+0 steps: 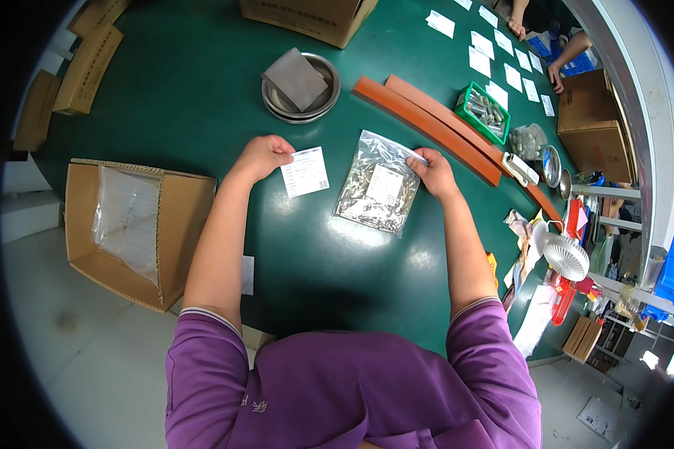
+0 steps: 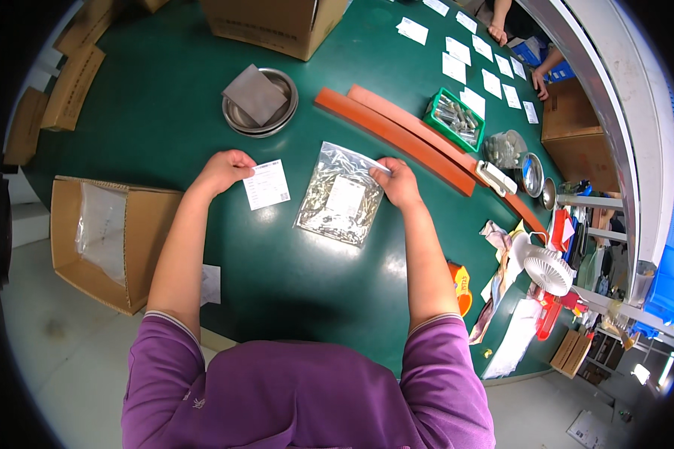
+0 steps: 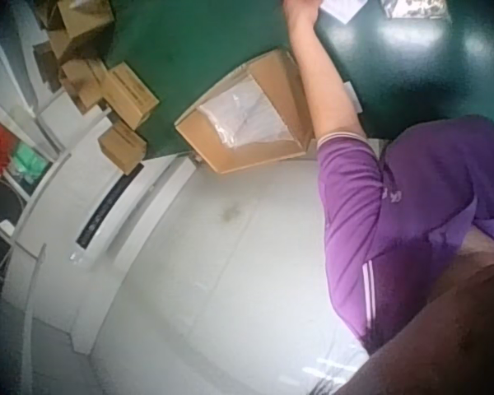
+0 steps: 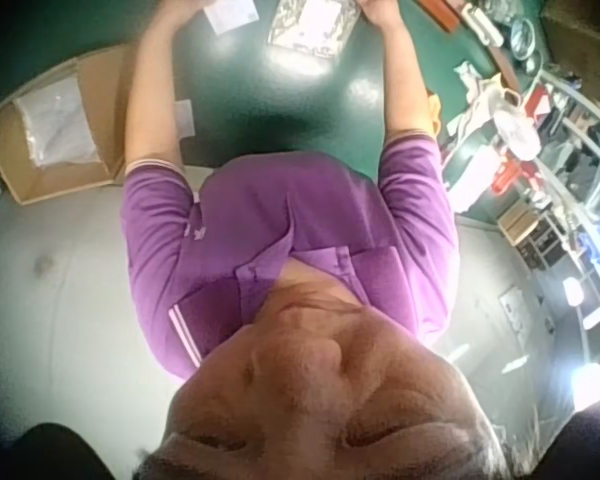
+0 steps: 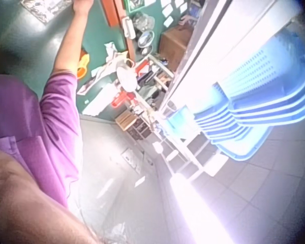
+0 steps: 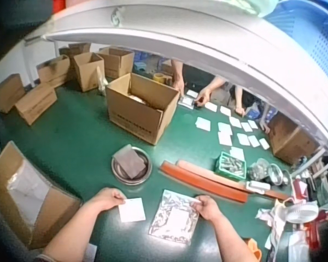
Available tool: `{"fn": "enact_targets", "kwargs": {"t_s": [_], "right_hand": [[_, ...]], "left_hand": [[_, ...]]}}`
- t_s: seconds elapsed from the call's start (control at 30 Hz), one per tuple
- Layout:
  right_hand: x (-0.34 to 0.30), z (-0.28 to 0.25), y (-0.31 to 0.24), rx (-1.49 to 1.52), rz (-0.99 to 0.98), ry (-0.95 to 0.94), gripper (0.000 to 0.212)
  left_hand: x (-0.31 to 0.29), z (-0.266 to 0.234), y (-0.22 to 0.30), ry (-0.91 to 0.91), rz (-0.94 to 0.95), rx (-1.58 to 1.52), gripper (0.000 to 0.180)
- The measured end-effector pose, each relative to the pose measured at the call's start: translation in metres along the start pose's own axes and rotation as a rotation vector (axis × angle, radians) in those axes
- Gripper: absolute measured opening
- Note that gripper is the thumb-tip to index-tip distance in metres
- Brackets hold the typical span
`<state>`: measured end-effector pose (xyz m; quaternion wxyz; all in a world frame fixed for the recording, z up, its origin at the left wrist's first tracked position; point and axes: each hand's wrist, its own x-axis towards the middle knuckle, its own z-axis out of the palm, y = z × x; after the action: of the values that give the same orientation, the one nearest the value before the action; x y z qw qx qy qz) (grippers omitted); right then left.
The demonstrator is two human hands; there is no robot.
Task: Sort small metal fasteners into plastic bags, apply labels, and pack the bags into cardboard boxes.
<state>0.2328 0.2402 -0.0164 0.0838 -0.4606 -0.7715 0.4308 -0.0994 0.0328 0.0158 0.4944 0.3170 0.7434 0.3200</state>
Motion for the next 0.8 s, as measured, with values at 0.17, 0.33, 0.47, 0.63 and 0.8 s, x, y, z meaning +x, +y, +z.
{"fn": "enact_targets", "kwargs": {"t_s": [0.17,0.33,0.47,0.63,0.8], "right_hand": [[0.001,0.0,0.004,0.014,0.009,-0.008,0.02],[0.002,0.001,0.004,0.016,0.011,-0.011,0.02],[0.003,0.003,0.006,0.001,0.002,-0.005,0.02],[0.002,0.002,0.005,-0.002,0.013,-0.004,0.019],[-0.003,-0.003,-0.008,-0.007,0.016,0.001,0.021]], "left_hand": [[0.002,0.0,-0.002,-0.003,0.0,0.009,0.015],[0.001,0.001,0.0,0.002,-0.008,0.004,0.013],[0.001,0.0,-0.004,0.0,-0.005,0.002,0.013],[0.0,0.0,-0.001,0.005,-0.004,0.015,0.013],[-0.002,0.001,0.005,0.008,0.017,0.065,0.014]]}}
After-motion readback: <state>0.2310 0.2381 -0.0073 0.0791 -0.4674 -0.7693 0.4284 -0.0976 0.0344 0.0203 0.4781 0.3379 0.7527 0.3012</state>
